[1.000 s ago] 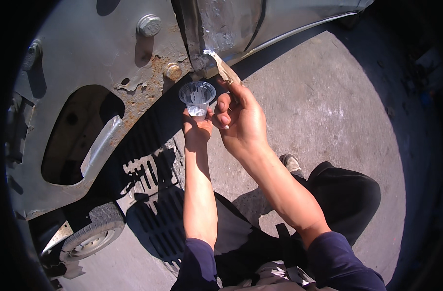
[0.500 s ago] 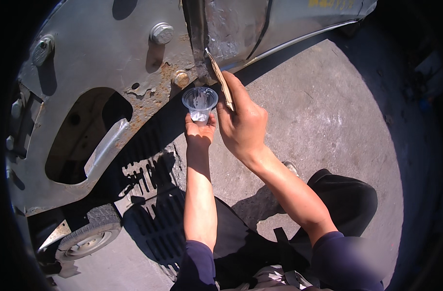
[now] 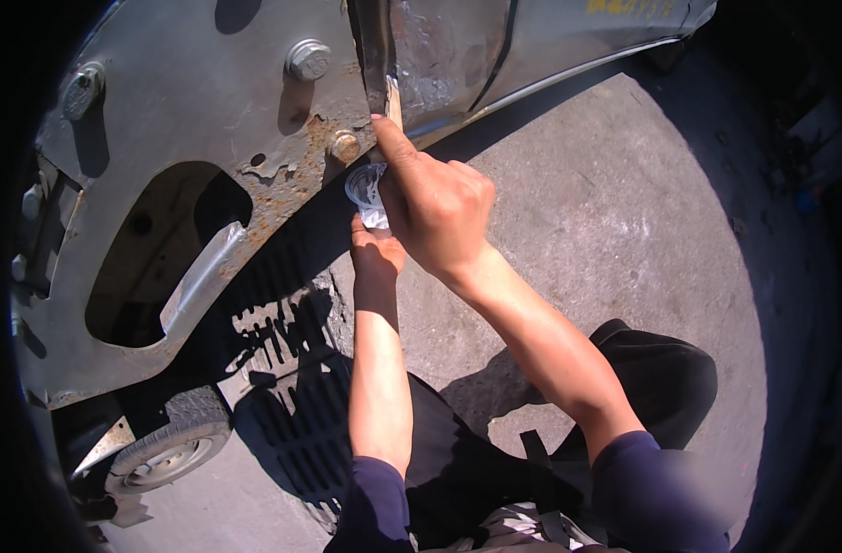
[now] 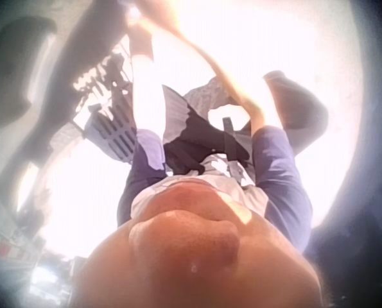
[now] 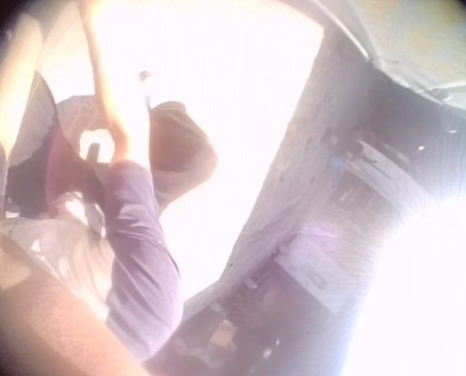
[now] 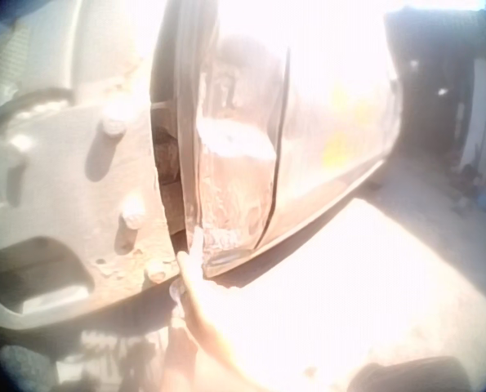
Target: The person applies a white paste to a damaged area on a vehicle's rear bumper using a small wooden stick. They repeatedly dip the stick into a plastic cup and spread the paste over the rusted and dented surface.
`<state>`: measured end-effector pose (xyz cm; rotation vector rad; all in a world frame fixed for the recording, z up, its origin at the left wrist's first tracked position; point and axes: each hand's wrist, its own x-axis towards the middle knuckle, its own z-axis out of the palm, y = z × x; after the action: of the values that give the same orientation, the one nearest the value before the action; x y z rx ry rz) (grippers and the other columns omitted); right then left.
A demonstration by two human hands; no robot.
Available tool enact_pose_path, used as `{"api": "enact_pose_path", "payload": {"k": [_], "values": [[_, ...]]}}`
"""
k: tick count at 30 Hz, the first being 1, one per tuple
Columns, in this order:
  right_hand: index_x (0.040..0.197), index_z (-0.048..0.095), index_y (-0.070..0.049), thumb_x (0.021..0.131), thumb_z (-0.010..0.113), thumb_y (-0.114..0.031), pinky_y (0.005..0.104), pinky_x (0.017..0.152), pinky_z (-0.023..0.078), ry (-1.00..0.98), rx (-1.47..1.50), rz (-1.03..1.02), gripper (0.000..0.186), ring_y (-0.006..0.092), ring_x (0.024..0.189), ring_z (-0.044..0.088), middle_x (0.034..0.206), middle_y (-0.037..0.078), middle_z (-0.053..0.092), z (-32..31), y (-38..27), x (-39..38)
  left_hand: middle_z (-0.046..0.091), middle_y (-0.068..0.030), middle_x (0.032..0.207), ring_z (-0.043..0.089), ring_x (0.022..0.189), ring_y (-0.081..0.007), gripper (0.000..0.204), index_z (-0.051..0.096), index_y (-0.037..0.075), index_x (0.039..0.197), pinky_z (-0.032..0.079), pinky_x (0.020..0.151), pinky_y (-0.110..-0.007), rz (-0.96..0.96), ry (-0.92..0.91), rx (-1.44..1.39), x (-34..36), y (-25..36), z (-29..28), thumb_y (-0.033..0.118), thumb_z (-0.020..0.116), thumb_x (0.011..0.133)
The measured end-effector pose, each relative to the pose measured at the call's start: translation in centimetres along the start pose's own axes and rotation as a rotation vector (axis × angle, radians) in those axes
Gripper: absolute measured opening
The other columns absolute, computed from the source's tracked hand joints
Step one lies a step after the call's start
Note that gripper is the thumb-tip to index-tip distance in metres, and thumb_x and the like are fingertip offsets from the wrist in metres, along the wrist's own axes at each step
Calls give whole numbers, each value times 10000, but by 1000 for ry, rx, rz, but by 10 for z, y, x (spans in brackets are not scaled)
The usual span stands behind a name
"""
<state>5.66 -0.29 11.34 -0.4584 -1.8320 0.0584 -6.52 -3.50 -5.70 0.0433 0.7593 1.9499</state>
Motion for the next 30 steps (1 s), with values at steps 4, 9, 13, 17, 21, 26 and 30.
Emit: {"api": "enact_pose_path", "payload": {"k": [4, 9, 13, 17, 21, 26, 30], "values": [[1338, 680, -72, 731, 724, 0, 333, 496, 433, 24, 10, 29, 613, 198, 481, 570, 612, 56, 602, 1, 5, 3, 570, -60, 1503, 535, 1370, -263, 524, 512, 154, 1477, 397, 1169, -469, -98, 117, -180, 8, 2, -6, 483, 353, 1100], [1336, 676, -60, 721, 725, 14, 334, 495, 434, 18, 7, -9, 621, 204, 483, 569, 613, 60, 599, -2, 4, -2, 598, -49, 1457, 564, 1306, -254, 496, 557, 169, 1428, 441, 1097, -449, -133, 111, -219, 12, 2, -8, 486, 383, 1088], [1340, 664, -33, 743, 705, -62, 321, 476, 373, 49, -24, -56, 599, 142, 481, 540, 586, -1, 512, 5, 11, 4, 669, -55, 1288, 625, 1080, -262, 471, 605, 179, 1340, 498, 960, -441, -81, 221, -175, 10, 0, -4, 513, 398, 1079], [1351, 663, -32, 719, 713, -26, 321, 478, 374, 87, 5, -56, 634, 144, 482, 535, 594, 3, 523, -4, 13, 2, 681, -100, 1116, 620, 907, -270, 501, 622, 155, 1277, 528, 817, -408, -123, 215, -231, 13, 1, -4, 557, 412, 1062], [1356, 660, -9, 718, 691, 40, 319, 475, 367, 119, 16, -24, 640, 156, 471, 512, 606, 25, 560, -17, 7, -2, 662, -142, 1040, 626, 875, -285, 556, 614, 92, 1247, 540, 766, -394, -188, 283, -291, 18, 2, -5, 577, 433, 1045], [1380, 590, -6, 873, 677, 78, 298, 603, 512, 0, 226, 138, 521, 187, 599, 640, 797, 121, 699, -36, -11, -20, 666, -125, 1018, 626, 857, -274, 545, 622, 98, 1212, 539, 754, -380, -165, 276, -260, 16, 0, -4, 574, 411, 1051], [1319, 543, -12, 940, 623, 29, 271, 643, 501, -218, 329, 386, 389, 129, 671, 648, 819, 130, 695, -46, -11, -27, 677, -101, 1007, 624, 841, -259, 522, 639, 119, 1198, 540, 748, -375, -152, 239, -186, 17, 1, -4, 564, 408, 1052]]}}
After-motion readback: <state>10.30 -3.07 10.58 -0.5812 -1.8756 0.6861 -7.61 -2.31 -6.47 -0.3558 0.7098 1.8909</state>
